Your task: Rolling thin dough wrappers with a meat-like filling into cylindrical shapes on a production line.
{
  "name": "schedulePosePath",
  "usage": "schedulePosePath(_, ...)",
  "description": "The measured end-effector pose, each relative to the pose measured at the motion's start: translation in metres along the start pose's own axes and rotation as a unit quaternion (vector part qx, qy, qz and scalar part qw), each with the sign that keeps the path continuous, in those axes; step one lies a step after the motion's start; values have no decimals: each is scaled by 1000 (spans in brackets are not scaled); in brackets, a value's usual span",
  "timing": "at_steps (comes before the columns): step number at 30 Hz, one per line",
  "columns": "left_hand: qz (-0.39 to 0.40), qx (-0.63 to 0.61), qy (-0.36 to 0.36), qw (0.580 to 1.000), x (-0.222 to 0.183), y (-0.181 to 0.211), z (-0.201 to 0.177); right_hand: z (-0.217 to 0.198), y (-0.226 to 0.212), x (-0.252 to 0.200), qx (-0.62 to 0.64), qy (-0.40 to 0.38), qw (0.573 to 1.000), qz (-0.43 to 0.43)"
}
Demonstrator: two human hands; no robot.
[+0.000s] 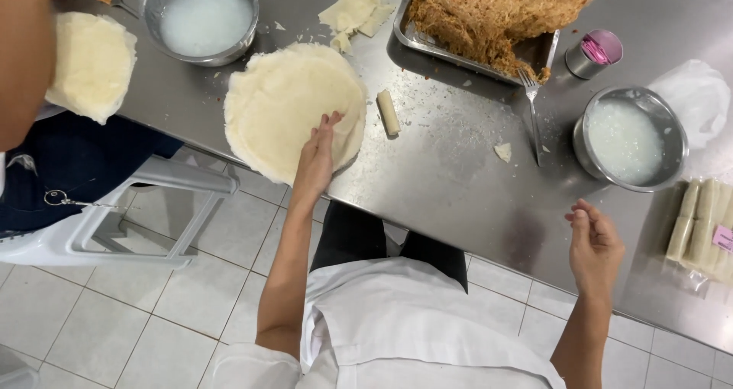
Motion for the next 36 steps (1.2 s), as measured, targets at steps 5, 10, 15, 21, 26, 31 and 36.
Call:
schedulePosePath(5,55,-71,47,995,-1,-3,-5,-3,-1,-2,-2,2,1000,2)
schedulePosePath(10,205,33,-1,978,8,-12,0,-5,-5,-2,-7,7,1000,20)
schedulePosePath(15,113,-30,35,993,9,-6,-9,-3,-4,-5,17,4,1000,26)
schedulePosePath(21,408,111,46,905,-12,-25,29,-5,9,-6,33,25,999,-3)
schedulePosePath(26,428,233,-285,825,-59,-91,155,54,-35,-1,13,60,991,-117)
schedulePosePath(31,154,-36,-319,935,-54,-69,103,148,-68,-37,-87,-164,976,-110)
schedulePosePath(36,48,-72,-25,996,-16,-105,17,203,-113,-75,-57,-219,944,-241)
Point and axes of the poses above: each hand's wrist, its own x-axis towards the middle knuckle, its own z-axis out of the palm, y = z × x, the point moved 4 cm from there along x, towards the middle knuckle, and after that the axes turned 4 degrees about -x, right-handed, at the moved point
